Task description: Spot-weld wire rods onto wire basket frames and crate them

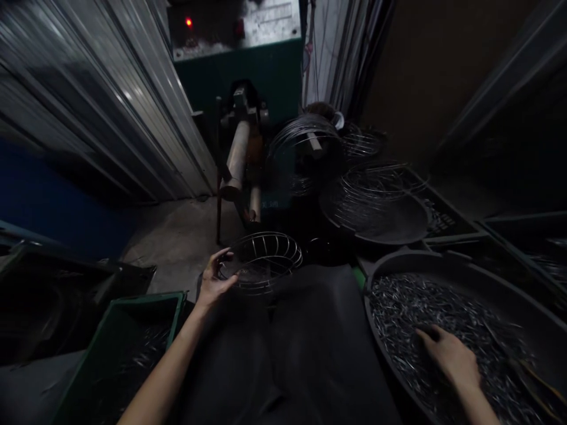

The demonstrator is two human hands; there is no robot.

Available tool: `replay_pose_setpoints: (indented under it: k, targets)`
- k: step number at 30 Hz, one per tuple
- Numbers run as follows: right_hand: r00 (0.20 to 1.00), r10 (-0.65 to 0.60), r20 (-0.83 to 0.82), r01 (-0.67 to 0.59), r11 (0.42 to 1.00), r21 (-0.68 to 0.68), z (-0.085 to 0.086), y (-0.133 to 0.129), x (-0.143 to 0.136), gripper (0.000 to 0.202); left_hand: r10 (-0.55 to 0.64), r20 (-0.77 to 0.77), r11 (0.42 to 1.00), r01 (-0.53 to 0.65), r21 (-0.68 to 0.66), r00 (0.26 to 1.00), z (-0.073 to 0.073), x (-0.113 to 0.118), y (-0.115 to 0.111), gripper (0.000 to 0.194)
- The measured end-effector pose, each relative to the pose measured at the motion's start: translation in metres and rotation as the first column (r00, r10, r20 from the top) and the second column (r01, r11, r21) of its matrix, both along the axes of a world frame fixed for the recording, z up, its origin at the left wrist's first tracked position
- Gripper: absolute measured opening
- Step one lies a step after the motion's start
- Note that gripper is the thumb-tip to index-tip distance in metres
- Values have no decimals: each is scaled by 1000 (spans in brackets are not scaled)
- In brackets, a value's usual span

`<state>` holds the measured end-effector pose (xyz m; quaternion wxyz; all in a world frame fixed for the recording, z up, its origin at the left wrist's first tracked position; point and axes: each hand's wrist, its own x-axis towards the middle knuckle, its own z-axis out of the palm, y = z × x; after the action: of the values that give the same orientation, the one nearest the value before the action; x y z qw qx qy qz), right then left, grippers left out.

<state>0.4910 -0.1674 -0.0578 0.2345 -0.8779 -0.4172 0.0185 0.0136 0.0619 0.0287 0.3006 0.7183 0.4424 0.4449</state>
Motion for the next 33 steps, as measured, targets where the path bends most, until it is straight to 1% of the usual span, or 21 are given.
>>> replay_pose_setpoints:
  k: [2, 4, 6, 8, 9, 10, 11, 12, 13, 14, 16, 17, 18, 19, 21, 22, 24, 25, 27, 30, 33]
  targets:
    - [988, -75, -132, 74, 997, -9, 8, -5, 12, 46, -15, -11, 1000, 15, 10, 1000, 5, 3, 2, 56]
    - [971, -172, -166, 179, 983, 30, 21, -5, 14, 43, -21, -14, 1000, 21, 18, 1000, 9, 4, 4, 55]
    - [954, -253, -163, 266, 962, 63, 42, 2, 2, 42, -26, -20, 999, 27, 25, 999, 12, 5, 5, 54]
    - [945, -257, -201, 279, 956, 86, 72, 17, -26, 37, -53, -22, 997, 54, 49, 998, 17, 6, 6, 54]
    - [946, -216, -242, 248, 963, 108, 89, 28, -44, 34, -75, -27, 995, 77, 63, 997, 19, 8, 7, 54]
    - [949, -114, -293, 169, 971, 169, 107, 41, -65, 33, -100, -38, 992, 103, 77, 994, 22, 10, 8, 53]
    - [934, 38, -356, 56, 967, 249, 125, 54, -88, 40, -128, -58, 987, 133, 88, 990, 25, 13, 9, 53]
    - [889, 189, -418, -64, 953, 296, 142, 68, -111, 48, -154, -82, 982, 162, 98, 985, 28, 17, 10, 53]
    - [810, 346, -473, -209, 925, 319, 156, 83, -133, 50, -179, -109, 976, 191, 105, 978, 31, 20, 11, 54]
    - [703, 481, -524, -362, 876, 318, 168, 97, -154, 45, -204, -138, 969, 220, 111, 969, 34, 23, 12, 54]
    - [512, 639, -574, -581, 750, 316, 181, 124, -189, 31, -255, -191, 953, 280, 114, 948, 38, 28, 12, 55]
    - [464, 690, -555, -645, 693, 322, 182, 136, -203, 27, -278, -214, 946, 305, 109, 937, 41, 29, 12, 57]
    - [456, 739, -496, -688, 646, 331, 181, 147, -213, 26, -295, -235, 941, 325, 98, 926, 43, 30, 11, 58]
    - [475, 786, -395, -729, 603, 324, 177, 157, -221, 26, -309, -251, 937, 339, 85, 917, 44, 30, 10, 59]
    - [514, 852, -103, -821, 523, 229, 167, 170, -231, 29, -320, -267, 936, 348, 63, 909, 47, 28, 8, 61]
    - [502, 863, 48, -859, 492, 144, 162, 174, -233, 32, -319, -269, 937, 346, 55, 909, 48, 26, 8, 62]
    - [435, 851, 292, -890, 455, 1, 154, 178, -235, 31, -303, -261, 943, 328, 57, 917, 49, 24, 7, 62]
    - [396, 835, 382, -898, 439, -29, 152, 179, -236, 29, -292, -249, 946, 317, 64, 924, 48, 23, 6, 62]
    - [329, 792, 514, -916, 400, -29, 150, 180, -235, 27, -279, -210, 950, 301, 78, 937, 46, 21, 7, 62]
    - [265, 740, 618, -935, 354, -23, 149, 184, -236, 30, -270, -145, 954, 284, 91, 952, 43, 20, 12, 62]
    - [249, 700, 669, -934, 357, -26, 150, 192, -238, 32, -247, -113, 959, 259, 112, 962, 41, 17, 18, 61]
